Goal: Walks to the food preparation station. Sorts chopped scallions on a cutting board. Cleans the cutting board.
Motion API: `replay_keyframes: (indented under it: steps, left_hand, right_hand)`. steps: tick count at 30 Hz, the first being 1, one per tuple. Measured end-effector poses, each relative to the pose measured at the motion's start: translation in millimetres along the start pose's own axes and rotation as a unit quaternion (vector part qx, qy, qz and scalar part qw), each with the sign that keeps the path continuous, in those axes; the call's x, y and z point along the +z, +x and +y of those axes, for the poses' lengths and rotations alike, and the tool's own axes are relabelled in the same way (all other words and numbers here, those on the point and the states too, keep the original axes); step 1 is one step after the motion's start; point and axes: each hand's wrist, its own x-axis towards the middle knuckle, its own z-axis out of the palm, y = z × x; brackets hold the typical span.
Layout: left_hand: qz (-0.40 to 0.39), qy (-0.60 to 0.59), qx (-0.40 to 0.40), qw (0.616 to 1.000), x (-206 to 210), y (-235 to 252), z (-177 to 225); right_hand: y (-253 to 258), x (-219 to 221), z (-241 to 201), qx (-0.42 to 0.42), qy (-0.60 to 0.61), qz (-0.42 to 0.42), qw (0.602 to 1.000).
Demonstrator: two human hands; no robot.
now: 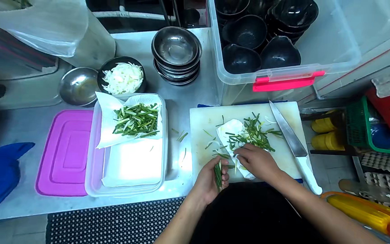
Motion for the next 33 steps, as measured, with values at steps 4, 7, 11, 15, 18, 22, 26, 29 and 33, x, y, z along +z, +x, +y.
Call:
replay_keyframes:
  steps: [4, 7, 11, 15, 18, 22, 26, 29, 33]
  left_hand:
    - [0.005, -0.01, 0.007, 1.0, -4, -5, 3]
    - [0.005, -0.022, 0.015, 1.0, -7, -7, 3]
    - [0.004, -0.018, 0.018, 1.0, -8, -7, 2]
    - [-0.01, -0.006, 0.015, 1.0, -3, -4, 2]
    - [-0.029, 0.021, 0.016, 0.999, 1, -2, 2]
    - [-0.036, 0.05, 0.019, 0.998, 5, -7, 4]
    - [-0.041, 0.048, 0.02, 0.998, -1, -6, 3]
    - [-0.052, 0.033, 0.018, 0.998, -6, -4, 3]
    - [-0.057, 0.008, 0.016, 0.998, -6, -3, 3]
  right_hand:
    - [4, 8, -4, -0.008, -0.071, -0.019, 0.997]
    - [0, 8, 1, -0.011, -0.031, -0.005, 0.999]
    - [-12, -16, -9, 0.123, 0.302, -0.02, 0.945]
    - [-20, -39, -28, 0.206, 0.607, -0.093, 0.762]
    - [-23, -45, -38, 0.19, 0.628, -0.124, 0.744]
    - [-22, -45, -43, 0.158, 0.506, -0.12, 0.839]
    - [-20, -41, -31, 0.177, 0.482, -0.068, 0.855]
    - [-14, -37, -9, 0.196, 0.354, -0.003, 0.914]
    - [0, -33, 10, 0.166, 0.058, 0.027, 0.984]
